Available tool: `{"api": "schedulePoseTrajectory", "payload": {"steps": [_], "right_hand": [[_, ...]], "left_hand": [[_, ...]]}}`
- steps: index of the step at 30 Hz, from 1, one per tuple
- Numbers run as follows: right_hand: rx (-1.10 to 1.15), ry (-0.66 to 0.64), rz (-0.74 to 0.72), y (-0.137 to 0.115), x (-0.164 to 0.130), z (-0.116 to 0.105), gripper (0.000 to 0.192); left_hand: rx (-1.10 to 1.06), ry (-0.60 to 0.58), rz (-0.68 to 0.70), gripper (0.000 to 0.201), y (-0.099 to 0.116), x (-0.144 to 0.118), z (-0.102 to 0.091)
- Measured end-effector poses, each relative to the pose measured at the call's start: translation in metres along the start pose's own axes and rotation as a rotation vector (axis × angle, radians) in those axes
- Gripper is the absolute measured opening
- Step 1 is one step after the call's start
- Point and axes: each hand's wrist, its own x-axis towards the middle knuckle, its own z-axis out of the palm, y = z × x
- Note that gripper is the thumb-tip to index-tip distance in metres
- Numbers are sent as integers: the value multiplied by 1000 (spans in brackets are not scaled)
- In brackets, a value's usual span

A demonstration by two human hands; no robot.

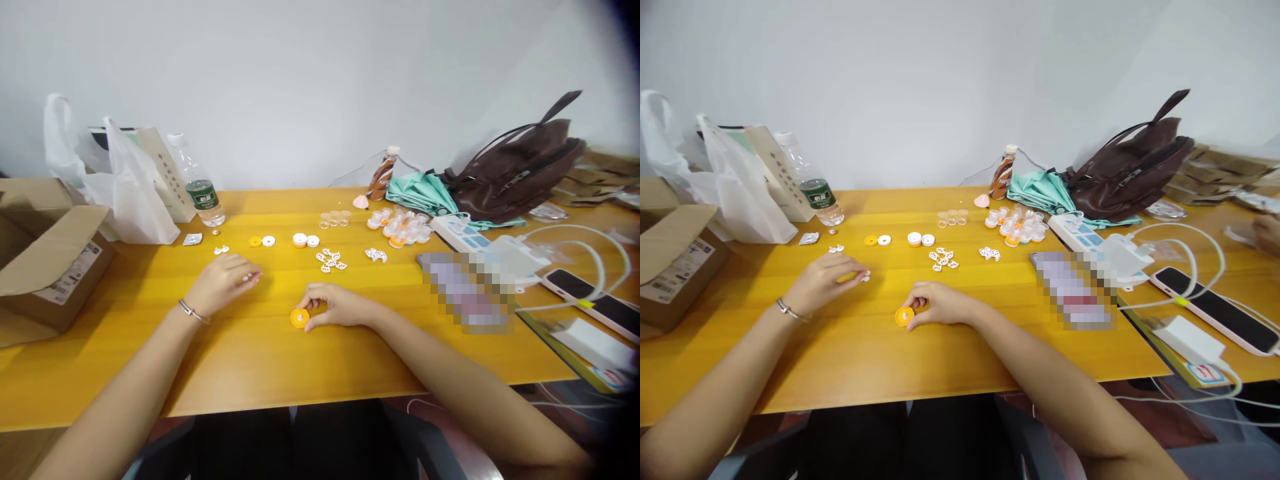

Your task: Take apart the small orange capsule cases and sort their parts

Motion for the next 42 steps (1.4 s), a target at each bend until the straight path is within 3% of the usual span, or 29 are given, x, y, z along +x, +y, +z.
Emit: {"api": "schedulePoseTrajectory", "payload": {"steps": [3, 8, 13, 20, 24, 28, 31, 33, 37, 42], "right_hand": [[-2, 2, -1, 0, 0, 0, 40], [-31, 7, -4, 0, -1, -1, 39], [-77, -1, -24, 0, 0, -2, 38], [-112, -13, -38, -3, -2, -4, 31], [-155, -5, -13, -7, -6, -8, 28], [-164, -13, 3, -8, -9, -11, 29], [-150, -13, 16, -6, -11, -13, 31], [-138, -13, 22, -4, -12, -14, 33], [-113, -16, -14, 0, -12, -15, 36], [-116, 4, -22, 1, -11, -15, 23]], "left_hand": [[180, -152, -173, 28, -25, -5, -1], [271, -313, -165, 31, -28, -4, 5], [168, -322, -230, 29, -23, -6, 5], [-123, -203, -430, 26, -27, -8, 9], [-260, -235, -560, 24, -27, -8, 12], [-343, -240, -574, 24, -20, -7, 12], [-271, -105, -524, 23, -3, -2, 9], [-281, -61, -410, 23, 17, 4, 7], [-421, -248, -52, 17, 60, 19, 11], [-362, -282, 111, 15, 79, 32, 28]]}}
